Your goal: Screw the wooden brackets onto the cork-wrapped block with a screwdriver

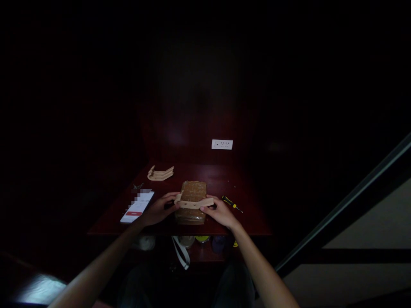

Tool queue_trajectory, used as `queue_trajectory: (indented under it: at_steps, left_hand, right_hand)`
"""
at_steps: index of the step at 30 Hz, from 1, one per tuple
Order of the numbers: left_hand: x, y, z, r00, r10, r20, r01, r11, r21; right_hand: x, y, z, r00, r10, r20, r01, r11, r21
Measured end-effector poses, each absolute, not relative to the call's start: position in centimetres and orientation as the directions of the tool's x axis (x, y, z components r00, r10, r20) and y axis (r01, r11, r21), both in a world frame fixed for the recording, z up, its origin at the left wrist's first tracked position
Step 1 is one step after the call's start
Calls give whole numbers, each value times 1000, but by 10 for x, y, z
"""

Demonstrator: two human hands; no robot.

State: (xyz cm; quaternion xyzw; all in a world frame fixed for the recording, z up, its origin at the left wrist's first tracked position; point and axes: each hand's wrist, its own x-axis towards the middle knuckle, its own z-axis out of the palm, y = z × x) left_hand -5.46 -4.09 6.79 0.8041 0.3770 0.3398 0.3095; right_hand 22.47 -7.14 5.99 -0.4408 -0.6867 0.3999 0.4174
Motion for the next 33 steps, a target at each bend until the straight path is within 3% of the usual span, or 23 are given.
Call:
queue_trajectory:
  at_steps: [11,33]
  left_hand:
    - [-47,-34,82,448,844,296,249,-436,865]
    - [-47,-44,69,377,874,308,395,-452,800]
  right_hand:
    - [225,-74,79,-236,940,247,205,297,-933]
    - [227,-67,60,-267,940,211,229,274,-934]
